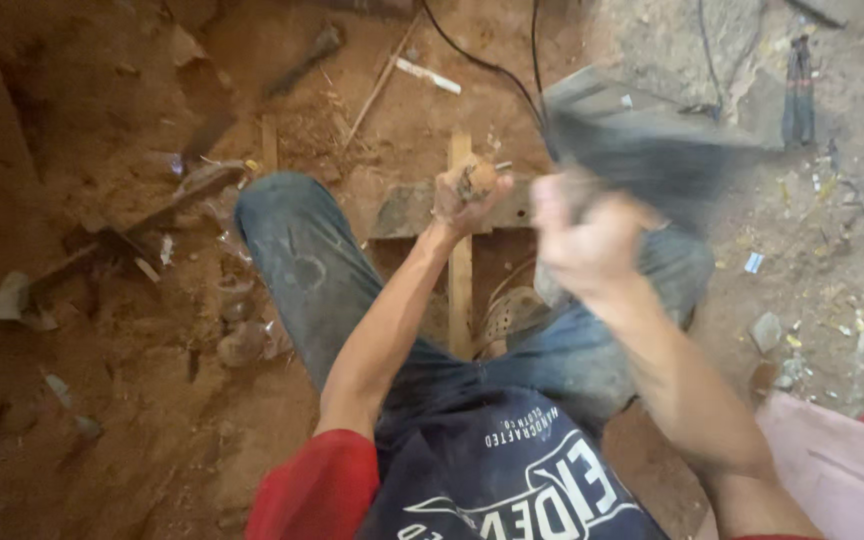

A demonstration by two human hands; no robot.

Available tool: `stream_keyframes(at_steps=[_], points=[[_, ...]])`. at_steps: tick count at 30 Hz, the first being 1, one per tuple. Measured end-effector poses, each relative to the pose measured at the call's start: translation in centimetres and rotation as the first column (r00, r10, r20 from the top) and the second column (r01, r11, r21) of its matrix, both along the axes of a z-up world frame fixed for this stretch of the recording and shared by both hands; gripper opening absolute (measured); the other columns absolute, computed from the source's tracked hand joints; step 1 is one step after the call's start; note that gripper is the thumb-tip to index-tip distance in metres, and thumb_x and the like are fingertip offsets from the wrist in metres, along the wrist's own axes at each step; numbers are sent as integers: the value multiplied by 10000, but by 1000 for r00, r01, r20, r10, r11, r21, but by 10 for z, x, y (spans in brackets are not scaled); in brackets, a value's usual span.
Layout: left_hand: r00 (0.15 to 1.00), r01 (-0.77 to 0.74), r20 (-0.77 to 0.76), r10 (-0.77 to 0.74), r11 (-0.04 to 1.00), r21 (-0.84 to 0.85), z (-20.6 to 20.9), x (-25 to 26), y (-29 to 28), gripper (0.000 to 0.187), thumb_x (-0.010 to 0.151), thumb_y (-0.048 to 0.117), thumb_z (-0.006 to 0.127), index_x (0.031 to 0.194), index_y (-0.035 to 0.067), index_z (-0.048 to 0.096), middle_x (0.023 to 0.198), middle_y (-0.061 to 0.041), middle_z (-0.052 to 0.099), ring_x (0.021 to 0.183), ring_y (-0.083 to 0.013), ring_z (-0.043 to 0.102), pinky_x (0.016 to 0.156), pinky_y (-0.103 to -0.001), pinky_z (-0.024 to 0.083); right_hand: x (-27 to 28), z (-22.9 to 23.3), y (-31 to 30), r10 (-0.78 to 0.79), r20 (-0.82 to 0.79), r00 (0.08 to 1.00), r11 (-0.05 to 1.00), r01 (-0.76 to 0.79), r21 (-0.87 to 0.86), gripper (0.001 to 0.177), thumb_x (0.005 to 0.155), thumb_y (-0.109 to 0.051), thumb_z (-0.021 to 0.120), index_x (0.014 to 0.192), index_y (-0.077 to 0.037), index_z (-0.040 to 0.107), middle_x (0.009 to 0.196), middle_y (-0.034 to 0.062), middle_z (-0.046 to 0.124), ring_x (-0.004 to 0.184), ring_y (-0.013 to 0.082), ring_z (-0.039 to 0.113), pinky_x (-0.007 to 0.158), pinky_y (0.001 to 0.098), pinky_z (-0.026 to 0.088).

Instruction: The person sits on the ground and uses a small axe to repeatedly strike and shape a small piece of wood held in their left hand. They rotate the wood periodically to work on different sides, producing wood shavings.

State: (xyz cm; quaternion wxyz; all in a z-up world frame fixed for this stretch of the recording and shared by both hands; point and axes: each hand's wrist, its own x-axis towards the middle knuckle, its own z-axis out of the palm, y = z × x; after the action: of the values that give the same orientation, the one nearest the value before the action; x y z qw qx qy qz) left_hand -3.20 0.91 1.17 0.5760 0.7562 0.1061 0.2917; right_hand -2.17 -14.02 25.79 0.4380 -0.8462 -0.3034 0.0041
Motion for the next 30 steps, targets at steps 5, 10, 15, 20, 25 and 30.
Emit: stream_keyframes(at_steps=[5, 10, 15, 20, 25, 30], points=[[994, 60, 94, -52, 995, -80, 13, -3, -4, 393, 731, 142, 870, 1065, 49, 683, 810, -48, 701, 730, -104, 637, 654, -310, 547, -2, -39, 9, 118, -120, 986, 867, -161, -472, 336, 917, -319, 720, 1057, -19, 661, 772, 288, 671, 727, 489, 681, 652, 540, 542], [992, 78, -59, -111, 911, -404, -10, 29, 8, 268, 829, 149, 867, 1016, 75, 691, 858, 7, 706, 775, -85, 628, 693, -304, 568, 25, 36, -12, -43, -243, 969, 965, -22, -260, 391, 998, -305, 680, 1227, 4, 611, 826, 87, 704, 627, 202, 706, 558, 362, 556], [997, 70, -29, -77, 976, -204, -28, 27, 11, 237, 870, 147, 889, 942, 63, 680, 806, -1, 664, 746, -103, 578, 680, -314, 548, 39, 25, 14, -5, -18, 1000, 881, 13, 472, 228, 1067, -224, 625, 1024, -2, 606, 728, 51, 615, 613, 166, 664, 490, 322, 556], [979, 102, 191, -77, 987, -124, -28, 11, -5, 237, 895, 107, 741, 1088, 40, 623, 945, -29, 645, 864, -124, 597, 739, -309, 509, 23, -50, 21, 258, 11, 966, 887, -232, -399, 366, 928, -223, 728, 1187, 21, 641, 769, 229, 669, 681, 398, 668, 615, 467, 554], [991, 132, 19, -133, 933, -335, -39, 41, 14, 268, 810, 135, 891, 936, 71, 664, 807, 38, 613, 736, -98, 534, 636, -283, 489, 40, 11, 9, -6, -335, 942, 895, -144, -422, 367, 1013, -297, 648, 1189, 20, 592, 733, 127, 673, 536, 217, 640, 479, 358, 534], [988, 103, -82, -134, 947, -305, -50, 45, 17, 248, 803, 118, 869, 1006, 81, 732, 845, 46, 700, 758, -89, 593, 691, -278, 540, 46, 23, 24, 60, -95, 994, 996, -53, 78, 261, 1163, -224, 604, 1032, 1, 623, 795, 113, 662, 623, 196, 664, 571, 341, 528]])
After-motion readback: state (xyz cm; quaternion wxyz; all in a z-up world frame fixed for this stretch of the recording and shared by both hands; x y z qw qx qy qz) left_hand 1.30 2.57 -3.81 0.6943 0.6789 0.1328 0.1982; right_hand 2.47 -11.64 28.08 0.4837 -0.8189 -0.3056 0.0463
